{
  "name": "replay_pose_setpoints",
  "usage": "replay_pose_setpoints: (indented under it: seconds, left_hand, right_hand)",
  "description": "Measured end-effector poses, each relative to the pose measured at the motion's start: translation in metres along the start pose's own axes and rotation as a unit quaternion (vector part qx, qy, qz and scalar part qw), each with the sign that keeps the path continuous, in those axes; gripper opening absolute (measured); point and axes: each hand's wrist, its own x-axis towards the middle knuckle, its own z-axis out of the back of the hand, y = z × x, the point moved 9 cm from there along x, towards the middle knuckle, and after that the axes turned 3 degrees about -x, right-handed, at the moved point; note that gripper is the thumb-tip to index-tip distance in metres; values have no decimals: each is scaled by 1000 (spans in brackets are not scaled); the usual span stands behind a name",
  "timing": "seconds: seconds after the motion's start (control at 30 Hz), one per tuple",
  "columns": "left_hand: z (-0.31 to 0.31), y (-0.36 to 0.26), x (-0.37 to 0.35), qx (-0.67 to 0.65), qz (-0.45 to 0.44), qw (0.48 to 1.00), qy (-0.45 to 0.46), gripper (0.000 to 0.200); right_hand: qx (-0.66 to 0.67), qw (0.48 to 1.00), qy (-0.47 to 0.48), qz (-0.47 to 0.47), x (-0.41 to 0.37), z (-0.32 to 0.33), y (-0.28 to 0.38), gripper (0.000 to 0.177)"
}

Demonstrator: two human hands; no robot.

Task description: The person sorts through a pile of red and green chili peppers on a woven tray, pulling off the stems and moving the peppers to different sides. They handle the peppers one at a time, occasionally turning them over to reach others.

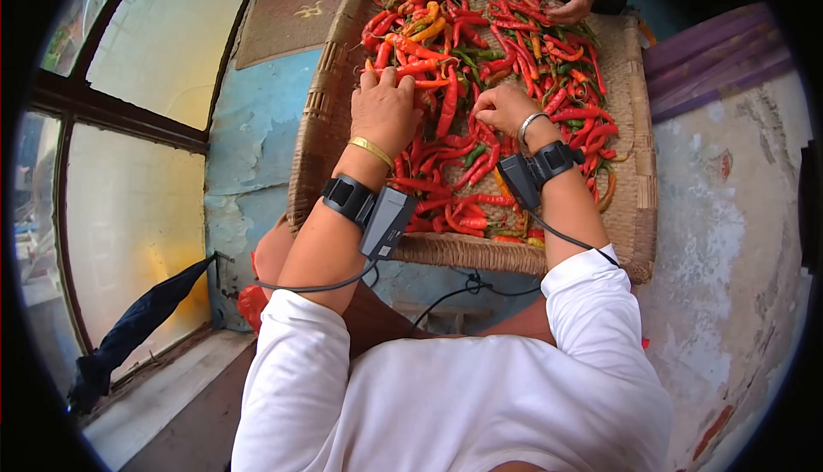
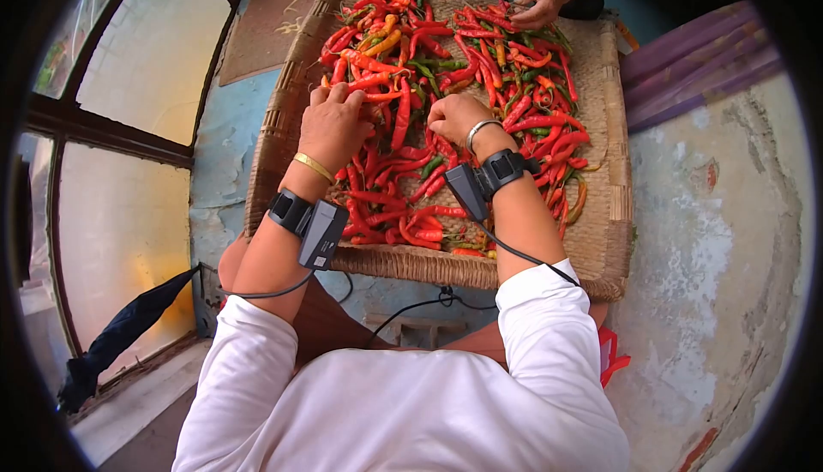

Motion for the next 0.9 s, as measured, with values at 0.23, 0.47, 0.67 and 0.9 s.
replay_pose_setpoints:
  seconds: [0.23,0.47,0.67,0.9]
  left_hand:
    - [-4,-1,0,19,-20,999,19,39]
    - [-5,2,0,36,-17,999,14,32]
    - [-13,2,-1,21,-32,997,70,16]
    - [-31,-4,-1,-34,-64,991,111,18]
  right_hand:
    - [-114,960,248,-71,-21,-52,0,22]
    - [-357,888,284,-51,-33,-58,27,23]
    - [-359,896,258,-40,-30,-50,24,23]
    - [-59,981,180,-48,-22,-10,-10,11]
